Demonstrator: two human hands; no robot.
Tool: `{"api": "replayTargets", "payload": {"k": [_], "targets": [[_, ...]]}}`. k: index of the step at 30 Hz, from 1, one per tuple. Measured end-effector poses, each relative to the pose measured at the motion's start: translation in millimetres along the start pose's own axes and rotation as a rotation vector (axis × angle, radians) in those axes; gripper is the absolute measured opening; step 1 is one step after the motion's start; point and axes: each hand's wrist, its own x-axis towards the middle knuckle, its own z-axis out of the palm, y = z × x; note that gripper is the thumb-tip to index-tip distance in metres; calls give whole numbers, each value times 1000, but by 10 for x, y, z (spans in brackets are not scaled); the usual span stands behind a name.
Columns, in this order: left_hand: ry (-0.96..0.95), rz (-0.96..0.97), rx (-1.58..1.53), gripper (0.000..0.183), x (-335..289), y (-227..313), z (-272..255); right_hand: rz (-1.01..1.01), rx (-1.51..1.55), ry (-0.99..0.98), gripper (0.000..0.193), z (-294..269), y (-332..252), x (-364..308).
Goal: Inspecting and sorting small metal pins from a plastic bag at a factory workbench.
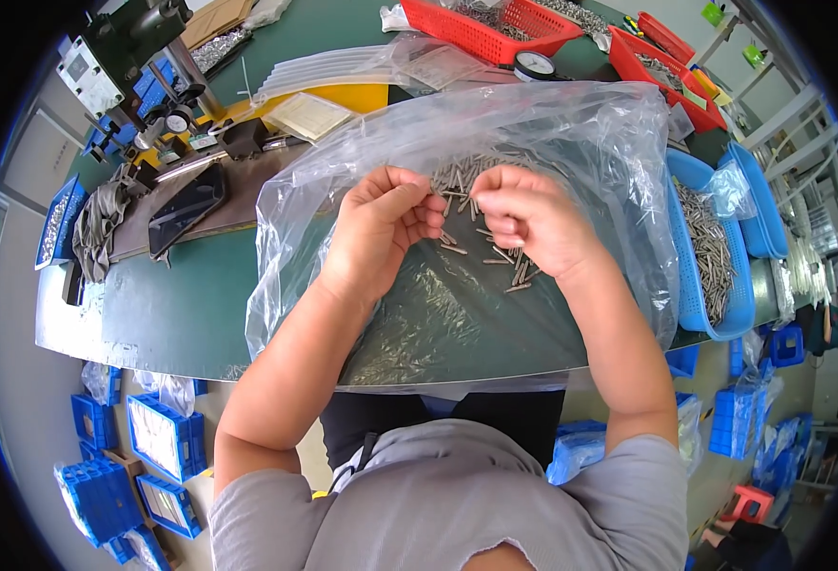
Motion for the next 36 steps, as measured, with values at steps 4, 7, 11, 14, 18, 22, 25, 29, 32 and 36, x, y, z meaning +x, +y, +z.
{"api": "replayTargets", "payload": {"k": [4, 7, 11, 14, 18, 22, 25, 29, 32, 36], "targets": [[-10, 6, -9, 7, -1, 2, -12, -126, -685, 91, 12, 146, 89, 10], [-16, 5, -14, 6, -1, 1, -15, -235, -1256, 206, 9, 260, 127, -54], [-25, 8, -19, 6, -8, 7, -1, -479, -1426, 222, 10, 202, 253, -10], [-25, 8, -19, 6, -15, 9, -3, -478, -1447, 209, 9, 190, 242, -10], [-29, 5, -17, 6, -5, 5, -12, -459, -1509, 247, 10, 178, 228, -9], [-26, 0, -4, 6, -6, 6, -4, -438, -1480, 254, 11, 171, 230, 7], [-37, -21, 8, 6, 1, -7, -14, -472, -1482, 259, 9, 151, 225, 10], [-73, -87, 24, 6, 1, -14, -21, -400, -944, 319, 15, 103, 63, 0], [-92, -125, 31, 7, -10, -17, 2, -370, -668, 299, 17, 119, 24, -20], [-119, -136, 35, 7, -22, -40, 11, -408, -721, 262, 17, 156, 39, -28]]}}
